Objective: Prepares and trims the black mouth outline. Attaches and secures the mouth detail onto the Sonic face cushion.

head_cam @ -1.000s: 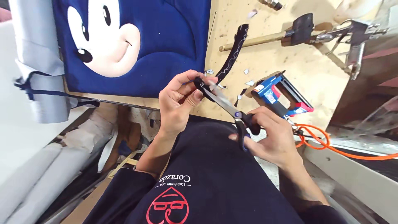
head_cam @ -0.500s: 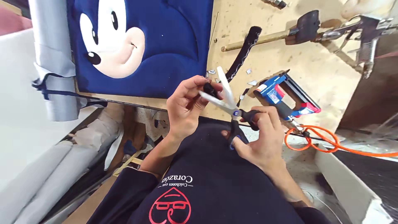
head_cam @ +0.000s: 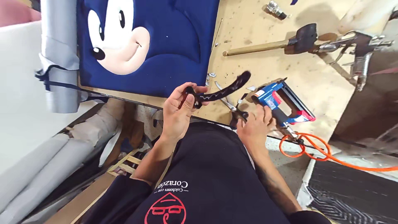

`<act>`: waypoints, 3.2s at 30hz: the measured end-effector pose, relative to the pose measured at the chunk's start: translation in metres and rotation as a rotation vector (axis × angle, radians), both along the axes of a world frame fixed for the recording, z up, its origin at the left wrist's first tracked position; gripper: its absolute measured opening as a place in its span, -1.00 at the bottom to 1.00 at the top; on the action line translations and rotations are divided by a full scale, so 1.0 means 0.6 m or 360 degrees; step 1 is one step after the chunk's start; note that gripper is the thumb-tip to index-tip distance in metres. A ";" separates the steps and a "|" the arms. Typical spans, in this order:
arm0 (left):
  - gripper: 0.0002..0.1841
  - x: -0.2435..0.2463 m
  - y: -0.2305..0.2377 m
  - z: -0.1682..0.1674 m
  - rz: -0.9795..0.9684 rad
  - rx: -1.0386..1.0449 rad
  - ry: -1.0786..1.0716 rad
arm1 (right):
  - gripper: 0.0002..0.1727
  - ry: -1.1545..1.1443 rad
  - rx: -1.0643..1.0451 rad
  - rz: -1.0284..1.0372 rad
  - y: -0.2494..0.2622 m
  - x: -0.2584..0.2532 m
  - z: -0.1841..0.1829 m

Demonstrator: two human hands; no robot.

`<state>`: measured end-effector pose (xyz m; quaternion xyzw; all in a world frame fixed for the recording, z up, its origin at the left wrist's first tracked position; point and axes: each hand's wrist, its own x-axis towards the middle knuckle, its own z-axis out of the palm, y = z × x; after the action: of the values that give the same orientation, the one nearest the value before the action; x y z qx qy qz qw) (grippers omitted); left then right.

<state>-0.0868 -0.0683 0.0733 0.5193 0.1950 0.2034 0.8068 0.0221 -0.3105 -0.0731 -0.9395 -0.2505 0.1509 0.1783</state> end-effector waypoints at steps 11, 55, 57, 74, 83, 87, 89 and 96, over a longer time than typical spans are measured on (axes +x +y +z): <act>-0.88 -0.061 -0.036 -0.041 0.0353 0.1458 -0.0010 | -0.72 0.1337 0.2121 0.0571 0.089 0.027 0.164; -0.76 -0.116 0.878 -0.383 0.0105 0.1860 0.0324 | -0.61 0.0691 0.0573 0.0376 1.057 0.054 -0.044; -0.76 -0.116 0.883 -0.383 0.0099 0.1825 0.0433 | -0.67 0.0458 0.0517 0.0475 1.068 0.054 -0.067; -0.79 -0.049 0.864 -0.363 0.0040 0.1915 0.1116 | -0.72 0.0463 0.0237 0.0502 1.105 0.074 -0.063; -0.86 -0.085 0.855 -0.366 0.0347 0.1863 0.1112 | -0.73 0.0247 0.0295 0.0475 1.109 0.055 -0.087; -0.82 -0.094 0.865 -0.368 0.0336 0.1841 0.1013 | -0.74 0.0201 0.0395 0.0549 1.104 0.053 -0.095; -0.86 -0.088 0.867 -0.364 0.0394 0.1745 0.0989 | -0.73 0.0229 0.0411 0.0595 1.108 0.059 -0.095; -0.91 -0.103 0.895 -0.338 0.0235 0.1669 0.1277 | -0.67 0.0187 0.0326 0.0695 1.123 0.072 -0.098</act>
<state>-0.1484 0.4689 -0.1292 0.8638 0.3906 0.1169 0.2961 0.0651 0.3631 -0.1317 -0.8298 -0.4508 0.2140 0.2499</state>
